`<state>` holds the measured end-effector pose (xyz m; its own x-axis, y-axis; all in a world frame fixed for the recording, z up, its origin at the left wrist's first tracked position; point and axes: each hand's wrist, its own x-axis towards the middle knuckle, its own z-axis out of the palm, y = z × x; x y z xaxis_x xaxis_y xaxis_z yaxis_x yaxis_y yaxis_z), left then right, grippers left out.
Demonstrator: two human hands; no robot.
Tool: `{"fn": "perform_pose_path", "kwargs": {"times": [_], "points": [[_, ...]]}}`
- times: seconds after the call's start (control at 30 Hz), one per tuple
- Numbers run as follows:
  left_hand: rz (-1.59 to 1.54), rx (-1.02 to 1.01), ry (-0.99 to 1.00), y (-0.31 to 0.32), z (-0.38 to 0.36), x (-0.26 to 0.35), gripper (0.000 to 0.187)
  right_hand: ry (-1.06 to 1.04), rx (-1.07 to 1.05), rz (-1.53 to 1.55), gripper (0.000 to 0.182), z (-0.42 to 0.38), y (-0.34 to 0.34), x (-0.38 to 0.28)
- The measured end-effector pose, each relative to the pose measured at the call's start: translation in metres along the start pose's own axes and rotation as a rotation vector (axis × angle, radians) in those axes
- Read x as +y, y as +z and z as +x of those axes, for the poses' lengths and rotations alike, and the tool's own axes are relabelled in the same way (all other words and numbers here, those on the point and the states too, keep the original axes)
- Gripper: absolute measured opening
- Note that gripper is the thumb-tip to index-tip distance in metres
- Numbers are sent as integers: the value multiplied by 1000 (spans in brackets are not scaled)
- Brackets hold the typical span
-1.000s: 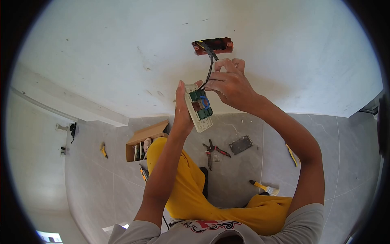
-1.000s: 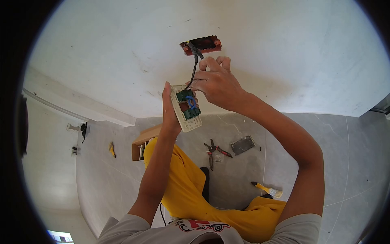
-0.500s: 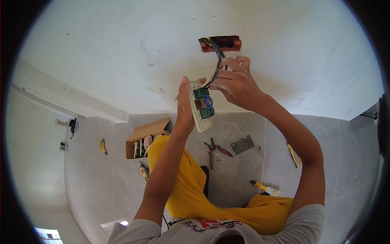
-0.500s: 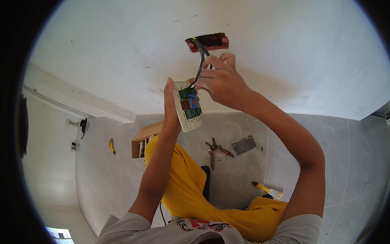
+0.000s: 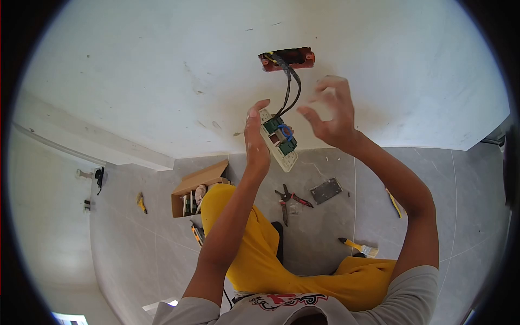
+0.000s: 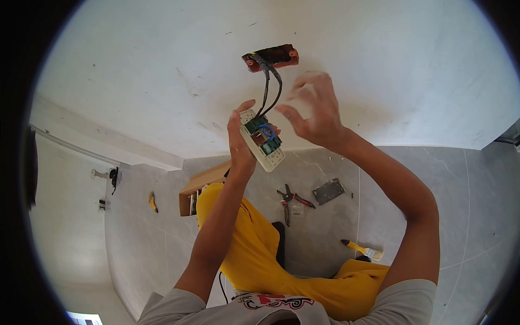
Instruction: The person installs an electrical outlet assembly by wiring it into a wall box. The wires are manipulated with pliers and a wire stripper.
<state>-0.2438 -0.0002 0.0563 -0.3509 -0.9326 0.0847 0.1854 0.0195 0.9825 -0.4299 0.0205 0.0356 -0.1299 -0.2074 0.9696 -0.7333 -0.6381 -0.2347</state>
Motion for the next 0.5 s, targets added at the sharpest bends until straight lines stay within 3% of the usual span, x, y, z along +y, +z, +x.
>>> {"fn": "perform_pose_path", "kwargs": {"times": [0.03, 0.1, 0.17, 0.23, 0.27, 0.33, 0.37, 0.43, 0.5], "points": [[-2, -1, 0, -4, 3, 0, 63, -1, -1, -2, 31, 4, -1, -2], [39, -157, -72, -10, 10, -4, 60, 941, -163, 475, 41, 9, -7, -9], [145, -192, -25, -11, 16, 1, 59, 839, -169, 420, 45, 11, -1, -12], [623, -116, 430, -8, 18, 17, 49, 867, -177, 422, 44, 22, 6, -13], [630, -125, 424, -8, 21, 27, 49, 791, -41, 391, 33, 27, 14, -8], [1032, -181, 640, -9, 29, 48, 39, 712, -63, 274, 29, 32, 14, -2], [1038, -193, 635, -8, 35, 55, 39, 624, -100, 159, 25, 34, 14, 1], [1283, -328, 617, -9, 48, 63, 52, 620, -64, 153, 19, 32, 19, 4], [1281, -353, 624, -14, 57, 65, 58, 611, -104, 68, 18, 34, 18, 6]]}}
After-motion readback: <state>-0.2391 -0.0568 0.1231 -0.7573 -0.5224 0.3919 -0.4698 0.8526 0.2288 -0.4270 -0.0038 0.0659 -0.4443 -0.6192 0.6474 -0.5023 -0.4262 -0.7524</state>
